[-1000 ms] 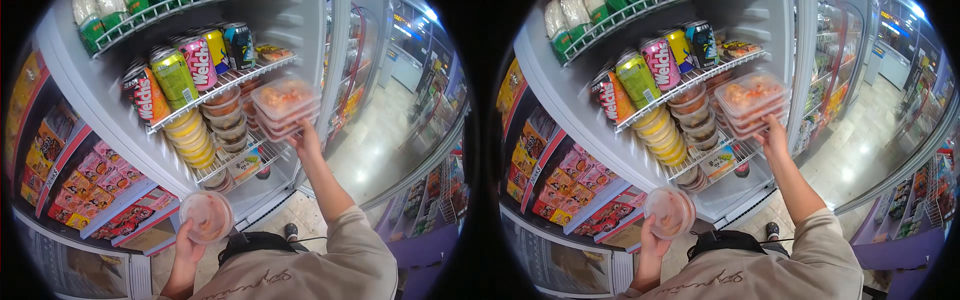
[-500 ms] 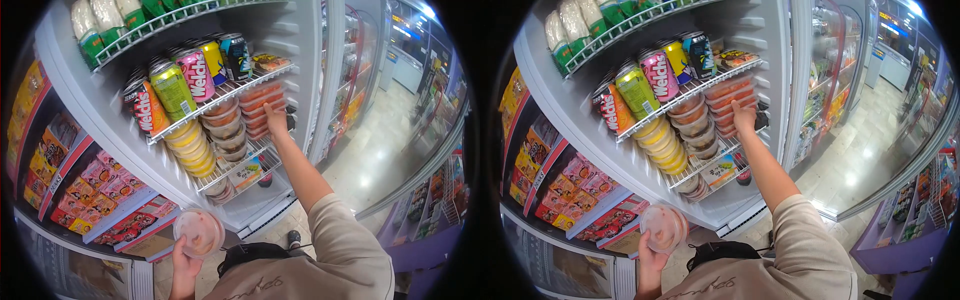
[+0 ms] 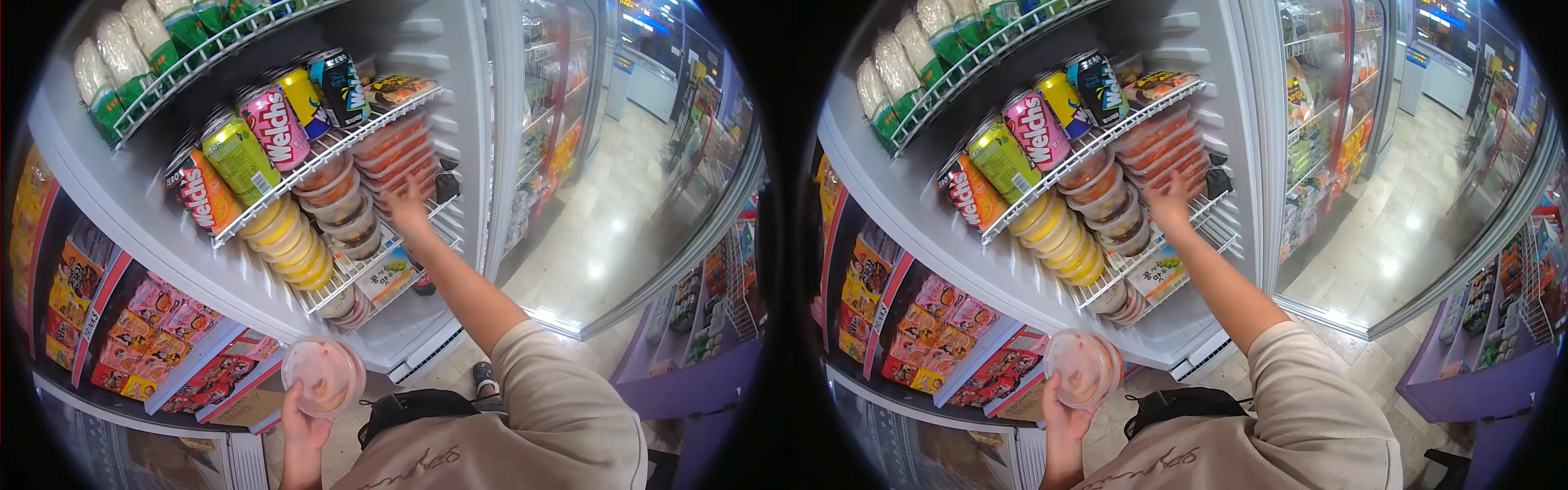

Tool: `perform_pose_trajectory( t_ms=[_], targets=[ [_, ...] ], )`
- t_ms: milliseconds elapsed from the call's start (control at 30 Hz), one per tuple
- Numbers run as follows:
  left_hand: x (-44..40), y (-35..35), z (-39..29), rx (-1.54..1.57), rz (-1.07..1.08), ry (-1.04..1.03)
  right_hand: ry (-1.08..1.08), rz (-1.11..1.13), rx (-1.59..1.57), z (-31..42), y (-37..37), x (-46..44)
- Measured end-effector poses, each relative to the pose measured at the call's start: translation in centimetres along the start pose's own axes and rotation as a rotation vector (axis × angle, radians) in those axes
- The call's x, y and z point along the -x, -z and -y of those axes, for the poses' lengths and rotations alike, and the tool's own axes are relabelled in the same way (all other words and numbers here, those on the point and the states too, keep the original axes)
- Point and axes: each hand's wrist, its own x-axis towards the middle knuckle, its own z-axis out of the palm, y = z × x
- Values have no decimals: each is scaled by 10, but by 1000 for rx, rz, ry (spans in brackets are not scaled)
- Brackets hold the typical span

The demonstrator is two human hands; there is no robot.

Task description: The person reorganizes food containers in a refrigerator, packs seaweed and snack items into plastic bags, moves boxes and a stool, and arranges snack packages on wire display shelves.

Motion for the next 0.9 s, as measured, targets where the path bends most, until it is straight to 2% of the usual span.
perform_pose_trajectory(
  t_ms=[33,67,200,233,267,300,333,400,467,500,567,600,633,667,733,767,833,900],
  targets=[
    [-1,1,1,46,13,20,142,24,269,1,-4,4],
    [-1,2,2,92,24,41,39,51,178,1,-8,8],
    [-5,-4,7,90,32,36,98,-18,366,0,-1,15],
    [-6,-6,8,84,34,33,31,84,167,1,11,25],
    [-7,-6,9,80,32,30,11,172,113,-1,28,42],
    [-10,-5,11,86,20,31,-13,259,59,3,44,62],
    [-16,-5,13,78,23,20,15,337,151,12,65,90],
    [-32,5,24,101,16,57,-427,725,38,-1,95,132],
    [-63,19,47,68,12,119,-621,1121,18,9,119,171],
    [-82,19,59,3,22,130,-675,1208,10,11,124,183],
    [-113,5,79,-94,-46,184,-781,1079,-103,-11,128,195],
    [-131,5,94,-128,-29,181,-878,886,-88,-25,127,194],
    [-146,1,105,-167,-5,177,-880,896,-84,-39,130,191],
    [-154,-10,111,-164,-9,170,-879,794,-100,-52,135,187],
    [-165,-28,123,-399,60,142,-913,600,-145,-62,145,178],
    [-172,-30,129,-397,46,145,-939,579,-208,-69,154,172],
    [-183,-38,133,-570,236,192,-952,506,-322,-79,169,163],
    [-181,-45,133,-622,199,281,-988,470,-337,-85,181,146]
  ],
)
